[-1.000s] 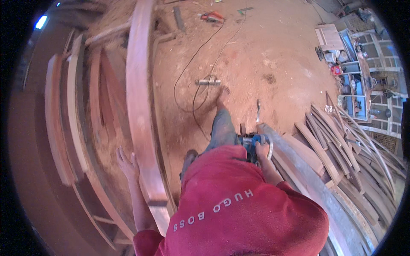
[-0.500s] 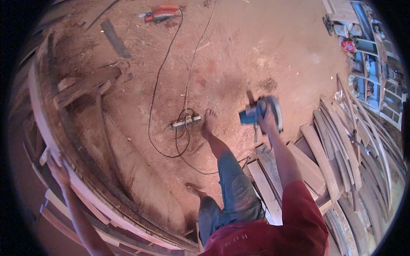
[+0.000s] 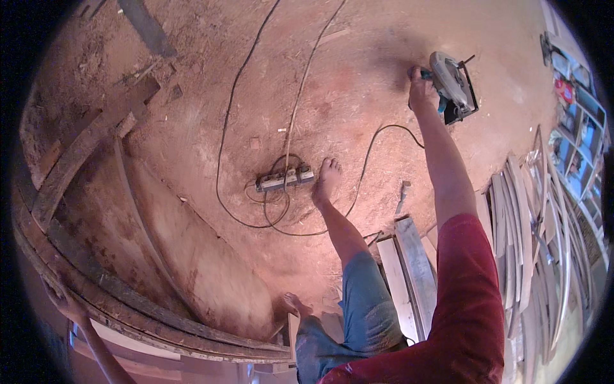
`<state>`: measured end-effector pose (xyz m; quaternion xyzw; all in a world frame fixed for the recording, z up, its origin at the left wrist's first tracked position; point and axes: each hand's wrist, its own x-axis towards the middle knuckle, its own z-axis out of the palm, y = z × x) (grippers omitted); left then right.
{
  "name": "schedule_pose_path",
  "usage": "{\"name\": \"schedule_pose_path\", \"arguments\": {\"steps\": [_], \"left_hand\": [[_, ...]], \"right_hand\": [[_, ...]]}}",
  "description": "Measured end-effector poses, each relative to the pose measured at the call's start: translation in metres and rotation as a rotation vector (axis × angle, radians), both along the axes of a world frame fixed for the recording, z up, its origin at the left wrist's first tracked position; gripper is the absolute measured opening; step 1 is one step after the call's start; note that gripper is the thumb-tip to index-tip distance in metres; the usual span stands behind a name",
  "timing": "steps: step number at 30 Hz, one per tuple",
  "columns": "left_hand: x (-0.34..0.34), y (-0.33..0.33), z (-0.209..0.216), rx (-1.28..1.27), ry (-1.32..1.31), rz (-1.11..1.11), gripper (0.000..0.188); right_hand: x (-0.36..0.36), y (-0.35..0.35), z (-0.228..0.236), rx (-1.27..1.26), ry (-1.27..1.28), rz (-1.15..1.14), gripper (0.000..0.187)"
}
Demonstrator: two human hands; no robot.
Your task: The person uses a circular saw to cut a long piece of wood and then uses an electric planer to smooth the surface of the wood.
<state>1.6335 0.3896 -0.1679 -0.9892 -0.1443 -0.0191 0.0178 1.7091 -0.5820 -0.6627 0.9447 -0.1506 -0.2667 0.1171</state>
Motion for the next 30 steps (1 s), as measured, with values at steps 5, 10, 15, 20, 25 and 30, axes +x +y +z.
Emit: {"name": "schedule_pose_path", "arguments": {"steps": [5,10,15,20,25,30], "left_hand": [[-0.014,0.026,0.009,0.13,0.062,0.026,0.074],[-0.019,0.029,0.026,0.283,0.113,0.038,0.078],[-0.026,0.033,0.034,0.061,-0.071,0.032,0.078],[-0.003,-0.021,-0.003,0.053,0.018,-0.017,0.072],[0.013,-0.057,0.013,0.12,-0.067,0.012,0.073],[0.031,-0.074,0.02,0.093,-0.016,0.026,0.078]], "right_hand": [[-0.025,0.049,-0.109,-0.175,0.059,-0.041,0.057],[-0.044,0.106,-0.133,-0.129,0.037,0.176,0.058],[-0.054,0.18,-0.087,-0.341,0.14,0.513,0.04],[-0.141,0.244,-0.039,0.616,0.588,0.226,0.032],[-0.064,0.372,0.154,0.781,0.709,0.128,0.036],[0.031,0.399,0.143,1.071,0.136,-0.429,0.04]]}}
